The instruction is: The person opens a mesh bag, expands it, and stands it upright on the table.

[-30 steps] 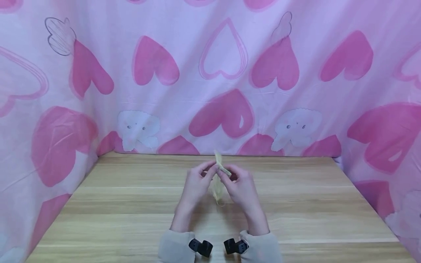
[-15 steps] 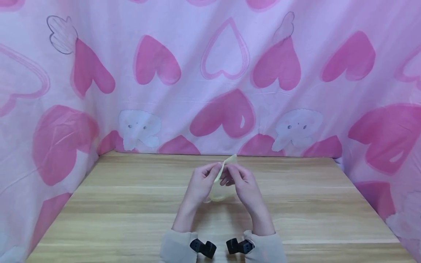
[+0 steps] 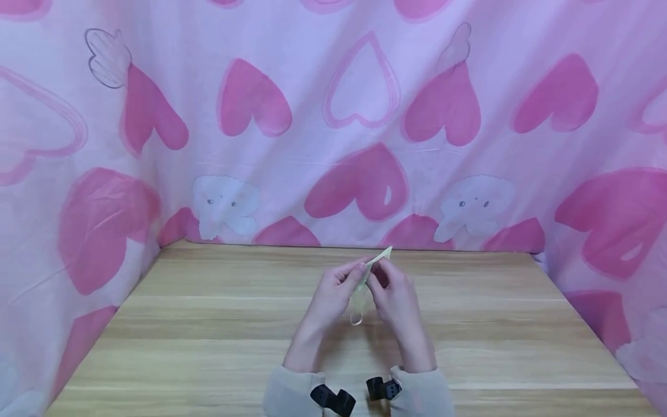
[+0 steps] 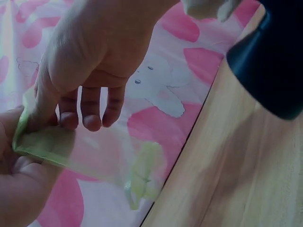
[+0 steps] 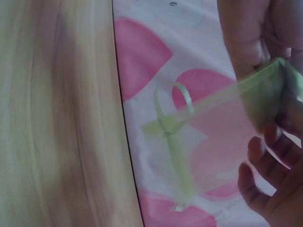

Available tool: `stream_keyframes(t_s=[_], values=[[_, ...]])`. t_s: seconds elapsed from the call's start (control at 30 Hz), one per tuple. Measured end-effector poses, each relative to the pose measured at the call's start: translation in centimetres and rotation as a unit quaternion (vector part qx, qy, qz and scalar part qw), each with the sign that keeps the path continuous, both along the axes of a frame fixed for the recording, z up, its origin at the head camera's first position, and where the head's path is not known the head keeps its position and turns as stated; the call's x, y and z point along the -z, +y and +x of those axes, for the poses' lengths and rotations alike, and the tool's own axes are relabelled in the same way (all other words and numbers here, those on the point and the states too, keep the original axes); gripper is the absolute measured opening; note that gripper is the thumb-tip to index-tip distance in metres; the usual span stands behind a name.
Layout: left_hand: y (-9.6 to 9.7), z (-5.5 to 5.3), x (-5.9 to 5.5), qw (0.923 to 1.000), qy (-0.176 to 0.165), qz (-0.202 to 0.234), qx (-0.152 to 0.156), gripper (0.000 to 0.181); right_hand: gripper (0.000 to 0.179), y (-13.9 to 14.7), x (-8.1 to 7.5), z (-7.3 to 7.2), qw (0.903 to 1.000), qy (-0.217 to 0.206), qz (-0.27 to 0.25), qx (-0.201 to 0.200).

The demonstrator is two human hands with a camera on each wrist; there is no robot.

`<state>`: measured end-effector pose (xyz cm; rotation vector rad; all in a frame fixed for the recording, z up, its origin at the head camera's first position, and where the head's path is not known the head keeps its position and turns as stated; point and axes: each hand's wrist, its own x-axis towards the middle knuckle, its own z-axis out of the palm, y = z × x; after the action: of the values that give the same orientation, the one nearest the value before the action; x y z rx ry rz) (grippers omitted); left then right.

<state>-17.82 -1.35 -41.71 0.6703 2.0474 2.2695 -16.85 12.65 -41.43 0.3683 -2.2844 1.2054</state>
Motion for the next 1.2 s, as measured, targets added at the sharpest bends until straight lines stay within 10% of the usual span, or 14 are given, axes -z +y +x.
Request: stream_keyframes(t_s=[0.43, 0.8, 1.2], values=[[1.1, 0.2, 0.4, 0.9980, -0.051, 0.026, 0.026, 0.034, 0.007, 1.7, 0.6, -0.1, 0.9967, -0.055, -0.026, -0.054], [1.3, 0.3, 0.2, 0.9939, -0.057, -0.013, -0.094, 0.024, 0.016, 1.7, 0.2, 0.3, 0.9956, -0.062, 0.000, -0.070], [0.2, 0.2, 0.0, 0.9672, 0.088, -0.124, -0.203, 0.011, 0.019, 1.9, -1.0, 0.9, 0.9855, -0.138, 0.003, -0.099]])
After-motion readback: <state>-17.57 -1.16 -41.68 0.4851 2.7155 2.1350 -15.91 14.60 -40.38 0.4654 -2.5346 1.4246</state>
